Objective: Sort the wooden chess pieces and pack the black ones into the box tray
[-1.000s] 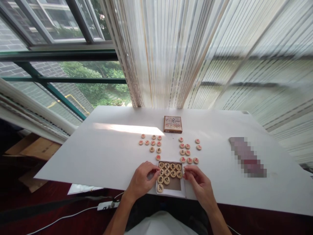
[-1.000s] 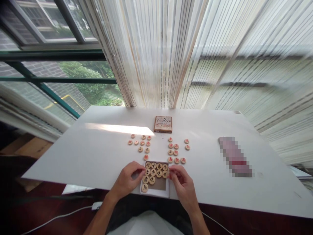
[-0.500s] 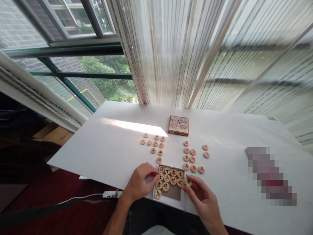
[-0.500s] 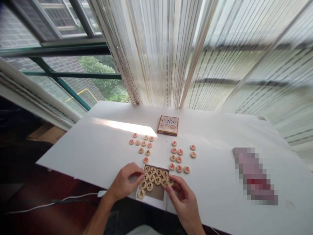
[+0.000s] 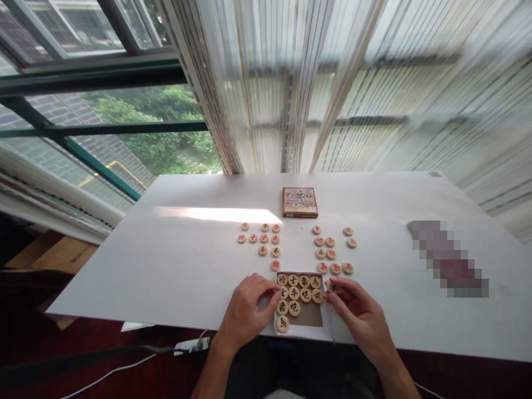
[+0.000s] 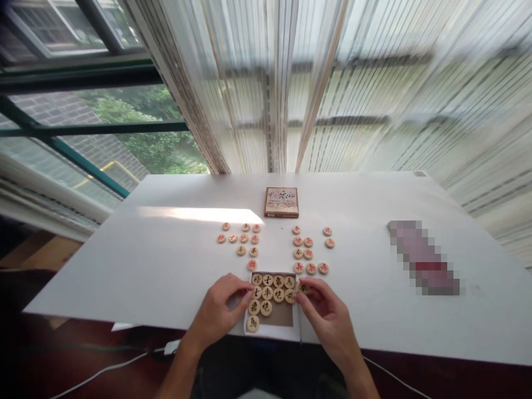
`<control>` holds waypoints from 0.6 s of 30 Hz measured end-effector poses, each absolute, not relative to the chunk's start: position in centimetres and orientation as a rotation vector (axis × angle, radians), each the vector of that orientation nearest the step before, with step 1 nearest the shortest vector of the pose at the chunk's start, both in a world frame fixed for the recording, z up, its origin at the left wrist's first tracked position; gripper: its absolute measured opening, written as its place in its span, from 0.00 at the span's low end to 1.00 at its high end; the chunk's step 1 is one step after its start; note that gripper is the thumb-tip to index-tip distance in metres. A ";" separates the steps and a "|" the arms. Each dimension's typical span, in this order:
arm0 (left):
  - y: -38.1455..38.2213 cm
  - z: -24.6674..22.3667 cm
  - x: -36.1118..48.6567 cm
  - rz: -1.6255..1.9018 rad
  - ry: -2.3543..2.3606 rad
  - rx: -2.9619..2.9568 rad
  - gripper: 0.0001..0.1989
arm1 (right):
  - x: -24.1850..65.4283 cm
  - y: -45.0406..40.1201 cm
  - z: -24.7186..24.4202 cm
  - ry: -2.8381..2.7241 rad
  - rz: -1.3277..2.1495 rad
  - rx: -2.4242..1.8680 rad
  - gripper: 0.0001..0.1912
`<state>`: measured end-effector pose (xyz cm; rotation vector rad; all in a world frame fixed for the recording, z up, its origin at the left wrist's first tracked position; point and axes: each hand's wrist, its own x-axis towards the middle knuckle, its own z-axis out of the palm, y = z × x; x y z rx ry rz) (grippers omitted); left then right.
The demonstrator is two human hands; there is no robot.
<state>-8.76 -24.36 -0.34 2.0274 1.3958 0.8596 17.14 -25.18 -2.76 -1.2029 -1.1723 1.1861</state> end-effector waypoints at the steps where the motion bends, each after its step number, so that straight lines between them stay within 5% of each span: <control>1: -24.3 -0.4 -8.8 0.858 1.391 2.028 0.05 | 17.1 -25.2 -2.7 -1.167 1.180 -1.220 0.15; 18: -24.0 -0.6 -8.8 0.829 1.386 2.058 0.05 | 17.2 -25.3 -2.5 -1.140 1.131 -1.200 0.14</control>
